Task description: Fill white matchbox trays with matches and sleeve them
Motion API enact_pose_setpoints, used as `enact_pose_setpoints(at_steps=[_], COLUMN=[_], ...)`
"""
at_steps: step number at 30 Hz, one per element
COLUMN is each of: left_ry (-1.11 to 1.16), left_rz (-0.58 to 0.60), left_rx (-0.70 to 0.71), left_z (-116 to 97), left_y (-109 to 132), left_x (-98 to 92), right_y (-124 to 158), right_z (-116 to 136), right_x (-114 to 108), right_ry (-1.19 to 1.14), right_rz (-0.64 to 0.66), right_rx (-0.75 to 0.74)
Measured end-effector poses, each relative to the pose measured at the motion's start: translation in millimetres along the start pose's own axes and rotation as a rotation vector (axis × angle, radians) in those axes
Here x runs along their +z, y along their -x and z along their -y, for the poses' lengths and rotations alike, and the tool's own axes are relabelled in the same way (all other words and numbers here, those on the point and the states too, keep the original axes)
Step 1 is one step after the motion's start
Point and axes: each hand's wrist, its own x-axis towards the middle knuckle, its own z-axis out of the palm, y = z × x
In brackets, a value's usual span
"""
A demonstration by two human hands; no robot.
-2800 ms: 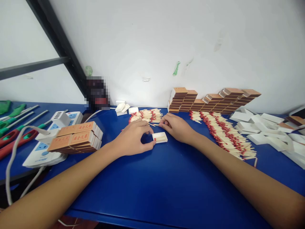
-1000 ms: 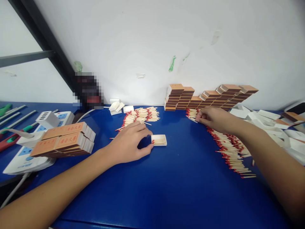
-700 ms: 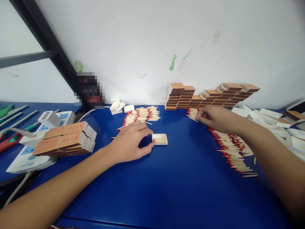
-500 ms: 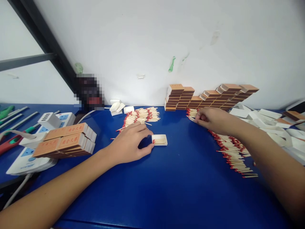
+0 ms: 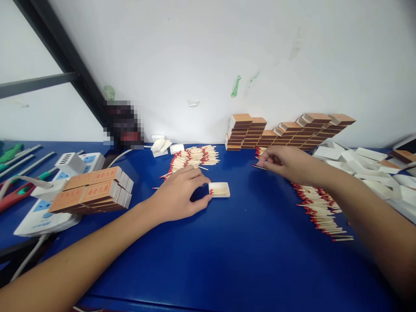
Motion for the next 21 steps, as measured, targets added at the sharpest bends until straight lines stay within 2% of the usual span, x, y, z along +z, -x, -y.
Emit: enact_pose_setpoints(at_steps=[3,7,12,15,18,21], left_ry=[-0.008,-0.014,-0.016,-0.017,-0.022,-0.03], left_rz=[-0.003,-0.002,0.016,0.017,0.01,0.006], left_rx=[0.003,0.008,-0.002,0.0,0.008,0.014], left_z=[1,1,1,0,0,0], left_y=[0,0,-1,-1,1,1], left_x=[0.6,0.2,-1.6,-2.2,-1.7,-0.7], right_y=[0,-3,-6,-5,2,18], right_z=[3,-11,-23,-18,-2,15], right_x=[4,2,0,4,-3,-22], right_ry=[0.03,0.121,0.114,0.1,0.043,-0.114], right_rz=[-0.047,-0.087,0.029,0.027,-0.112,-0.455], right_rx=[-0.066,-0.042,-0.034,-0.035,-0.111,-0.177])
